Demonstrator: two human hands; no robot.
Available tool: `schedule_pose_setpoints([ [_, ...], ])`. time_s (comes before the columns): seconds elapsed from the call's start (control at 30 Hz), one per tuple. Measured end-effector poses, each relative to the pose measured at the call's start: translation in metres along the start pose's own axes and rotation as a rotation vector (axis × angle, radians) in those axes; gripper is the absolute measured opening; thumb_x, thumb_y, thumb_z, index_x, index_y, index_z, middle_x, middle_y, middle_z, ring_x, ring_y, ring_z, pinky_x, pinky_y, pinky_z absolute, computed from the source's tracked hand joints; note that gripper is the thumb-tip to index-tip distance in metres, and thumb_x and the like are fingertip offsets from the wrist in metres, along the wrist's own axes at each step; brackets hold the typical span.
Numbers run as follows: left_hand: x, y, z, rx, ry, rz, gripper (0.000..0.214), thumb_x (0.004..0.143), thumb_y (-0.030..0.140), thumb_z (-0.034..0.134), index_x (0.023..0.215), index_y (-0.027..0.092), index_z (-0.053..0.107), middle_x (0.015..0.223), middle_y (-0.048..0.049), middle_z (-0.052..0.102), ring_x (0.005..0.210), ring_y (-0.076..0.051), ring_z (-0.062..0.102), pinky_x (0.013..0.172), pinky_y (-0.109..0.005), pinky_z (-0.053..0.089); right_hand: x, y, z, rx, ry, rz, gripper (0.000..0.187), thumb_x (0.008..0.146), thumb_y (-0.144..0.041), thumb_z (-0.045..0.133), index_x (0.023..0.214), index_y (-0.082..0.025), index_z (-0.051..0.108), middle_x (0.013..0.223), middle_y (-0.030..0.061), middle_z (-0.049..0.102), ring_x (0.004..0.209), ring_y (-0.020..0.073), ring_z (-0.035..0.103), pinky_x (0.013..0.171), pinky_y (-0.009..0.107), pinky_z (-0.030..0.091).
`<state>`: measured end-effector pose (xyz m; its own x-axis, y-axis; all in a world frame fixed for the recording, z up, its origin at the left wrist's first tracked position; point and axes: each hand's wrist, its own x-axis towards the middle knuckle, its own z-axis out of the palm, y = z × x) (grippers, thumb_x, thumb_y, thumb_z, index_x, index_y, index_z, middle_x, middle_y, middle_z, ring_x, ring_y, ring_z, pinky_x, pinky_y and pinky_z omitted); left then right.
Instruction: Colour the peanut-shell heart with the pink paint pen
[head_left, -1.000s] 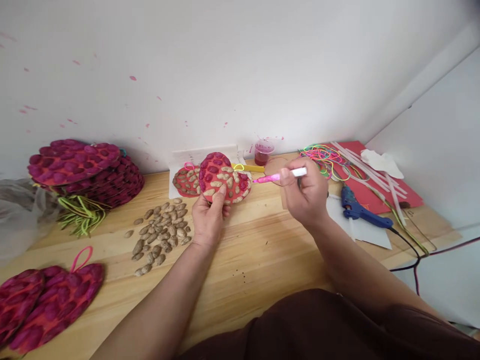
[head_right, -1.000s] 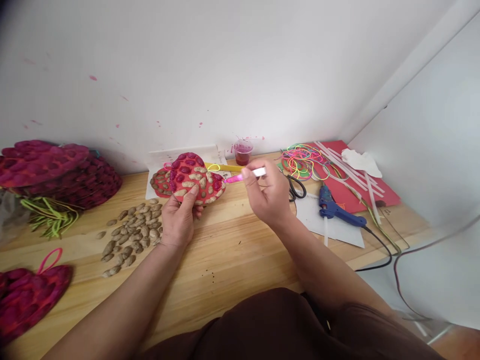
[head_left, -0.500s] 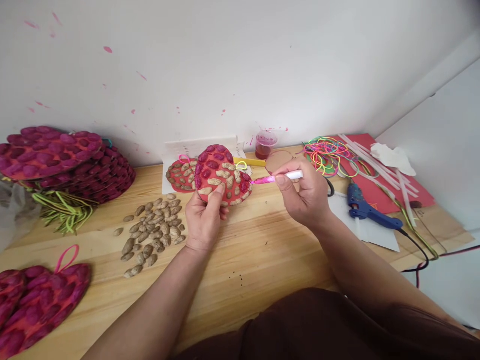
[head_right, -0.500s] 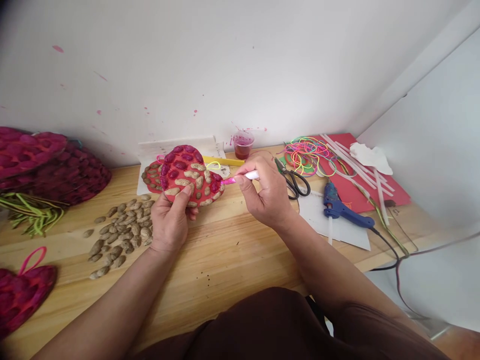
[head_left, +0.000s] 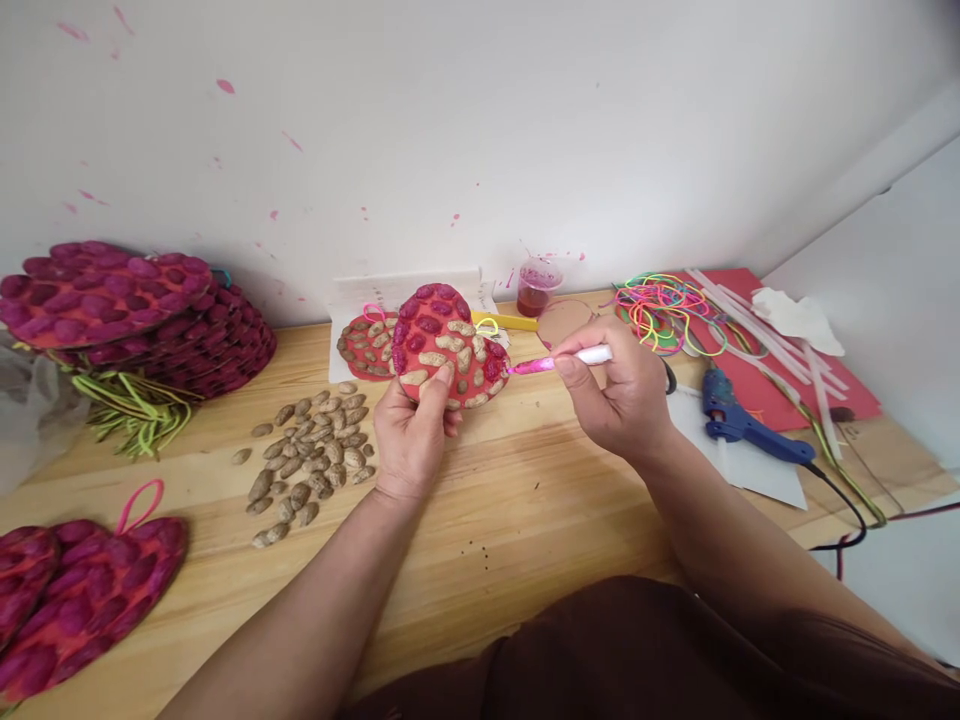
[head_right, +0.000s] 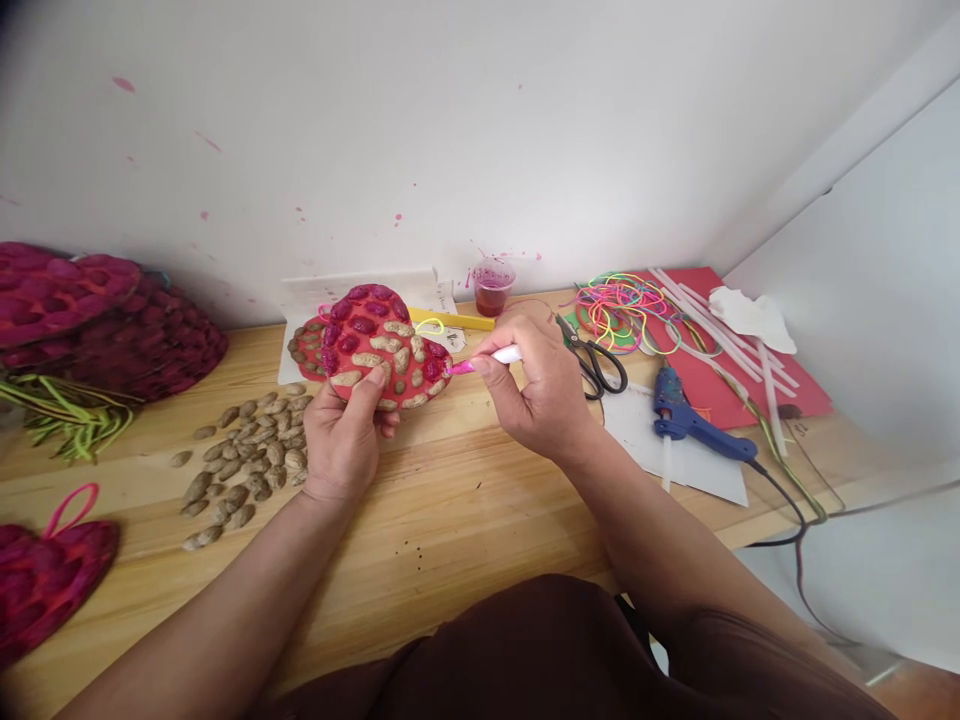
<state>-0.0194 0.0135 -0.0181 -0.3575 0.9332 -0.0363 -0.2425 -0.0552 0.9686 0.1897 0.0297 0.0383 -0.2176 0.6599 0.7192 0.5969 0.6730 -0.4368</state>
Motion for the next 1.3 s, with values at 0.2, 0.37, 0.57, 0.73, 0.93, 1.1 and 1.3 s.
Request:
schedule_pose_setpoints([
  [0.2,0.001,-0.001,0.000,-0.002,0.008,-0.009,0.035,0.078,0.047,0.083,0.078,0.022,0.059,0.057,0.0031,0.062,0.040,-0.011,0.054,0.035,-0.020,0.039,0.000,-0.001,-0.001,0.019,-0.025,0.007,0.004,0.099,-0.027,0.059,0.094,-0.029,0.060,0.085,0.0011,0.070,0.079,0.0213,0.065,0.073,0.040,0.050],
  [0.37,0.001,0.001,0.000,-0.028,0.010,-0.044,0.036,0.076,0.047,0.085,0.078,0.021,0.060,0.058,0.0029,0.063,0.040,-0.010,0.054,0.035,-0.019,0.038,0.000,0.002,0.000,0.060,-0.017,0.039,0.006,0.100,-0.030,0.058,0.095,-0.028,0.060,0.085,0.0006,0.069,0.079,0.0200,0.065,0.076,0.041,0.051],
  [0.57,0.001,0.004,0.001,-0.053,-0.005,-0.053,0.034,0.076,0.045,0.084,0.080,0.020,0.061,0.058,0.0038,0.063,0.041,-0.010,0.054,0.035,-0.018,0.038,-0.001,0.006,0.003,0.176,0.034,0.109,0.006,0.100,-0.031,0.059,0.096,-0.026,0.061,0.089,0.0022,0.066,0.085,0.0189,0.064,0.074,0.036,0.051],
  [0.73,0.002,0.004,-0.001,-0.040,-0.021,-0.038,0.033,0.076,0.044,0.083,0.081,0.020,0.060,0.059,0.0045,0.063,0.041,-0.010,0.055,0.035,-0.019,0.039,-0.002,0.007,0.004,0.229,0.045,0.181,0.011,0.100,-0.034,0.061,0.095,-0.024,0.061,0.084,0.0010,0.062,0.078,0.0161,0.060,0.068,0.032,0.047],
  [0.93,0.002,0.003,-0.003,0.009,-0.052,0.029,0.032,0.078,0.044,0.082,0.081,0.021,0.061,0.061,0.0045,0.064,0.041,-0.010,0.055,0.037,-0.020,0.042,-0.004,0.012,0.004,0.229,0.026,0.290,0.018,0.101,-0.041,0.061,0.094,-0.024,0.060,0.080,-0.0010,0.060,0.068,0.0140,0.054,0.065,0.032,0.041],
  [1.1,0.001,0.002,-0.004,0.038,-0.059,0.076,0.032,0.079,0.044,0.082,0.081,0.021,0.061,0.061,0.0042,0.065,0.041,-0.010,0.055,0.038,-0.021,0.043,-0.003,0.011,0.004,0.207,0.072,0.278,0.020,0.100,-0.042,0.062,0.092,-0.024,0.060,0.077,-0.0016,0.060,0.065,0.0131,0.052,0.062,0.031,0.039],
  [1.3,0.002,0.003,-0.003,0.001,-0.047,0.044,0.032,0.078,0.043,0.082,0.076,0.020,0.061,0.057,0.0044,0.061,0.039,-0.009,0.053,0.035,-0.019,0.037,0.000,0.007,0.000,0.169,0.094,0.153,0.015,0.098,-0.036,0.065,0.091,-0.023,0.061,0.079,-0.0002,0.063,0.070,0.0150,0.056,0.069,0.033,0.043],
])
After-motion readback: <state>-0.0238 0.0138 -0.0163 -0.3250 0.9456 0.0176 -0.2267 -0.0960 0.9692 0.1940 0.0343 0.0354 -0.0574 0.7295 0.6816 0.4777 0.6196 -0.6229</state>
